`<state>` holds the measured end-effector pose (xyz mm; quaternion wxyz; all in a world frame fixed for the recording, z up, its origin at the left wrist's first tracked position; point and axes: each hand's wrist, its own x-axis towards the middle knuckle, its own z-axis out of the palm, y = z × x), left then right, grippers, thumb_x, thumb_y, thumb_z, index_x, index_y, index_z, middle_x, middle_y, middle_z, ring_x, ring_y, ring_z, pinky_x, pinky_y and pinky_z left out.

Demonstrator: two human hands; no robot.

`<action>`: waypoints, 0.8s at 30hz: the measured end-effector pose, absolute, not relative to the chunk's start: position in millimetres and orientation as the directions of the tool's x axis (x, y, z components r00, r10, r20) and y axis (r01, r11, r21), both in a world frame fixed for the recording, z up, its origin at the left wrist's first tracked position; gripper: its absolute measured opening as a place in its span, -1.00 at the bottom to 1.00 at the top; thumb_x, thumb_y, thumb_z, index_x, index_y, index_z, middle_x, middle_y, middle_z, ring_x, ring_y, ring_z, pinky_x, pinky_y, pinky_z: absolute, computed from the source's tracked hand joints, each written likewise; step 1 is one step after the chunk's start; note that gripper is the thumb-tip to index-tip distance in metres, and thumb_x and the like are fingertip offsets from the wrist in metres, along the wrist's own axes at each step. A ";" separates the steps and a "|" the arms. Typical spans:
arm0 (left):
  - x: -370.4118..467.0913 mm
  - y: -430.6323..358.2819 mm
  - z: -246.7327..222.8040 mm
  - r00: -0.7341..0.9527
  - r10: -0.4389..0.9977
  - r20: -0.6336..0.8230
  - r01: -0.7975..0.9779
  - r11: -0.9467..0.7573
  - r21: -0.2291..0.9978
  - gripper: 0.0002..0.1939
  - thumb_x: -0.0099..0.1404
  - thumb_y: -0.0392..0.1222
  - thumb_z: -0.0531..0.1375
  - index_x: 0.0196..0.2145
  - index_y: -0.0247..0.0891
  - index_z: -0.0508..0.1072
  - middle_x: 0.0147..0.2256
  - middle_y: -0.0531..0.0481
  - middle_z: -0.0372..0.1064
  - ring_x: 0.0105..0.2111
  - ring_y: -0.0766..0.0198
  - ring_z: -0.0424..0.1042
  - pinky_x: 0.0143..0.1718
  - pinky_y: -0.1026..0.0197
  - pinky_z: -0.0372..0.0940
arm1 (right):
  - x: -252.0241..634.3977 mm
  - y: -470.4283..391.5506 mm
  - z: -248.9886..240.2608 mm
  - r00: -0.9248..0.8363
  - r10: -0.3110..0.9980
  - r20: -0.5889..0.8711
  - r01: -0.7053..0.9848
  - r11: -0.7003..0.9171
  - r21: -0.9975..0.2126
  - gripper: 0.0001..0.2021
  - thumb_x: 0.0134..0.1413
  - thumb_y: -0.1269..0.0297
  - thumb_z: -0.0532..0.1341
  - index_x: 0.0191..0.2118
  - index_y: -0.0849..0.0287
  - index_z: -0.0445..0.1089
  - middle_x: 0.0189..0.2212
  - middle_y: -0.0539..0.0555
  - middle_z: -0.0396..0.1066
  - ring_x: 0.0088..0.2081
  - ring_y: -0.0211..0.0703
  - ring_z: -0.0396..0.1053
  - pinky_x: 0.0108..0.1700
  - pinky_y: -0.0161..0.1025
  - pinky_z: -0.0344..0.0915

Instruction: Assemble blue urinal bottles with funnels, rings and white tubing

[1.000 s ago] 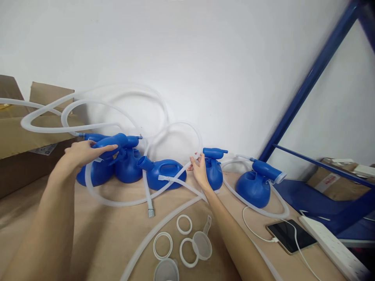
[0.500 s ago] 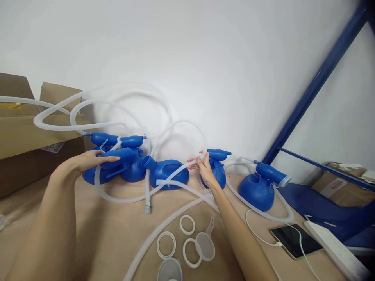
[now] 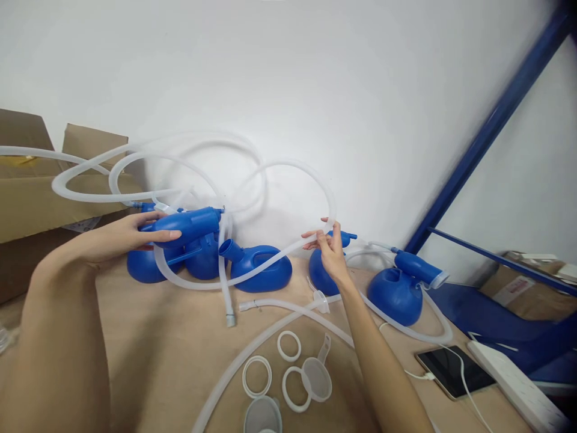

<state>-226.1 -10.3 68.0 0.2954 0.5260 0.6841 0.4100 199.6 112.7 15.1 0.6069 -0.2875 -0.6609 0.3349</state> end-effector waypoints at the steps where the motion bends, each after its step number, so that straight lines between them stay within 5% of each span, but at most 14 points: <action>1: -223.7 -13.2 71.2 -0.262 0.965 0.020 0.450 0.104 0.887 0.23 -0.10 0.44 0.48 0.40 -0.13 0.22 0.36 -0.13 0.29 0.11 -0.13 0.49 0.07 0.02 0.46 | 202.6 108.7 21.6 -0.096 0.772 0.629 0.016 0.633 -0.774 -0.52 0.27 -0.16 0.25 0.13 -0.05 0.15 -0.26 -0.01 0.61 -0.43 -0.17 0.54 -0.23 -0.19 0.50; 8: -207.3 -24.9 86.8 -0.194 0.951 0.242 0.461 -0.129 0.878 0.14 -0.17 0.46 0.49 0.25 -0.20 0.39 -0.05 0.02 0.57 -0.01 -0.08 0.52 0.02 -0.01 0.49 | 221.8 62.7 72.3 0.042 0.657 0.753 0.054 0.751 -0.658 -0.42 0.28 -0.17 0.25 0.24 -0.01 0.12 -0.32 -0.02 0.60 -0.51 -0.20 0.49 -0.36 -0.22 0.46; 12: -202.8 -28.2 90.4 -0.217 0.917 0.334 0.325 -0.254 0.911 0.23 -0.22 0.42 0.52 0.32 -0.19 0.31 0.02 -0.02 0.55 0.01 -0.14 0.51 0.06 -0.08 0.46 | 240.9 34.7 104.2 0.133 0.584 0.801 0.024 0.806 -0.592 -0.40 0.28 -0.14 0.27 0.28 -0.03 0.14 -0.41 -0.03 0.56 -0.54 -0.18 0.44 -0.45 -0.23 0.40; 16: -188.9 -25.0 88.0 -0.148 0.935 0.323 0.149 -0.302 0.942 0.53 -0.55 0.49 0.52 0.35 -0.25 0.26 0.11 -0.22 0.52 0.10 -0.46 0.43 0.10 -0.24 0.42 | 264.4 14.8 132.5 0.103 0.564 0.820 0.056 0.819 -0.571 -0.44 0.27 -0.10 0.28 0.29 -0.10 0.19 -0.42 0.00 0.54 -0.54 -0.13 0.41 -0.48 -0.18 0.38; 24: -114.9 -6.3 78.2 0.252 0.933 0.256 0.027 -0.271 0.962 0.65 -0.62 0.61 0.41 0.36 -0.37 0.22 0.20 -0.37 0.44 0.23 -0.48 0.35 0.15 -0.24 0.38 | 330.0 -13.1 157.3 0.055 0.778 0.626 0.088 0.621 -0.779 -0.55 0.24 0.05 0.33 0.22 -0.14 0.37 -0.52 0.00 0.54 -0.66 -0.18 0.32 -0.61 -0.25 0.23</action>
